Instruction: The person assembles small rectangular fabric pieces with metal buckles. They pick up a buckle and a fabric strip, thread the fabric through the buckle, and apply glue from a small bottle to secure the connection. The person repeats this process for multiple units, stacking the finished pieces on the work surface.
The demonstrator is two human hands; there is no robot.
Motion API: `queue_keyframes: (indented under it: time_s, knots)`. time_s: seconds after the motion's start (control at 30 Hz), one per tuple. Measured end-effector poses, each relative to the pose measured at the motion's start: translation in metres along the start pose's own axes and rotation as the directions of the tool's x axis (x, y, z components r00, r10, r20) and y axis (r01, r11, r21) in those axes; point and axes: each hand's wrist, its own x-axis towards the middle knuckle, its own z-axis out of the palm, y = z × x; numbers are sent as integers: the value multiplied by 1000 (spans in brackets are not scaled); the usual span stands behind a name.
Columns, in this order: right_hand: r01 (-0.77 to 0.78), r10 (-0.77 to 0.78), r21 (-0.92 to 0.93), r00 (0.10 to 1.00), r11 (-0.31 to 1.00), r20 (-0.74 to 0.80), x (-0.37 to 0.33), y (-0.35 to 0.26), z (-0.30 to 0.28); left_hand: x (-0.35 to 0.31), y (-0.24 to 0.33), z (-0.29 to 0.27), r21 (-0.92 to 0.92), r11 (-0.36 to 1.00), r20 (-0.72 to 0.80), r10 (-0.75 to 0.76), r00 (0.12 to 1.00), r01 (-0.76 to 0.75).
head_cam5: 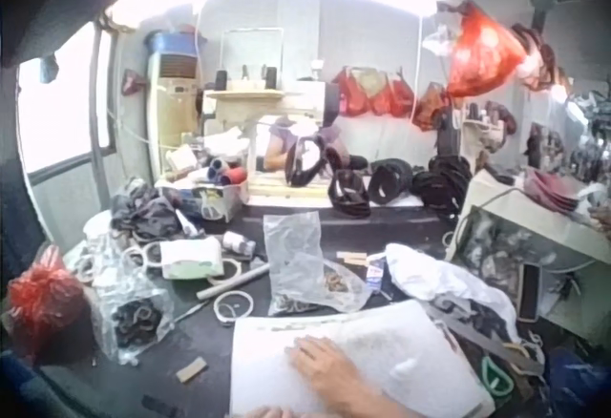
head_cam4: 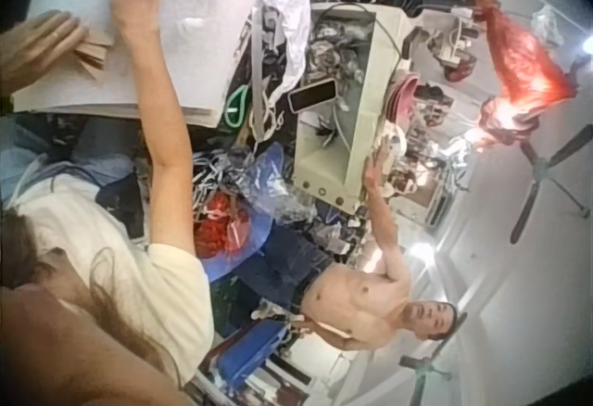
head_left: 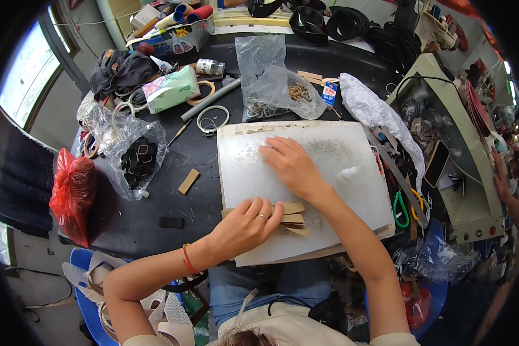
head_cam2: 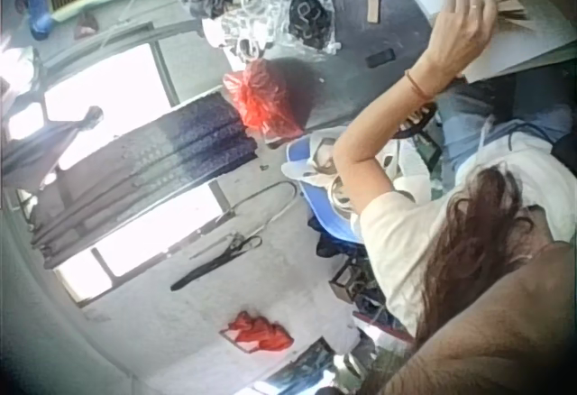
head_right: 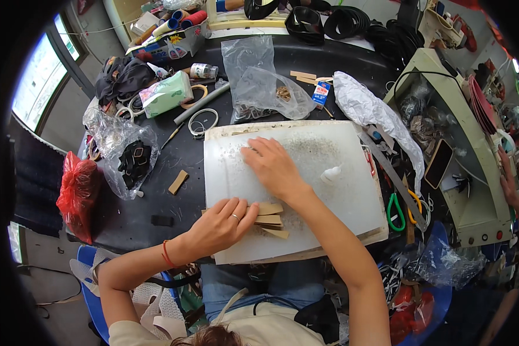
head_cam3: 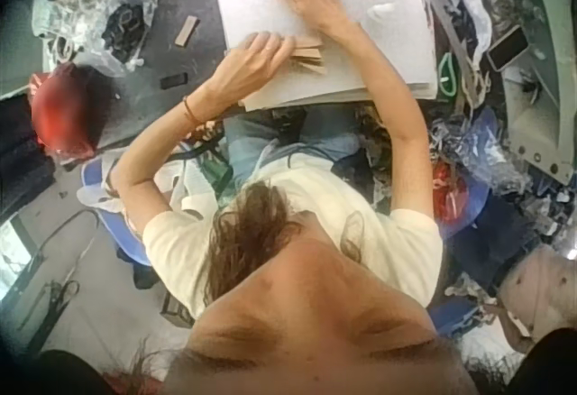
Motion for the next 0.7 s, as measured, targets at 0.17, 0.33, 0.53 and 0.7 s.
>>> queue_keyframes:
  time_s: [0.17,0.33,0.53,0.7]
  knots:
    - [-292,264,-185,950,938,-164,-8,6,3,13,-23,4,-440,882,-108,-237,965,167]
    - [-326,309,10,887,945,-344,-20,-28,-32,34,-81,6,-781,546,223,-209,952,303]
    - [-624,581,147,580,767,-570,-106,-52,-74,48,-133,8,-550,728,302,-284,910,410]
    - [-590,751,464,530,660,-394,-97,-28,-74,37,-117,7,-539,749,52,-428,902,386]
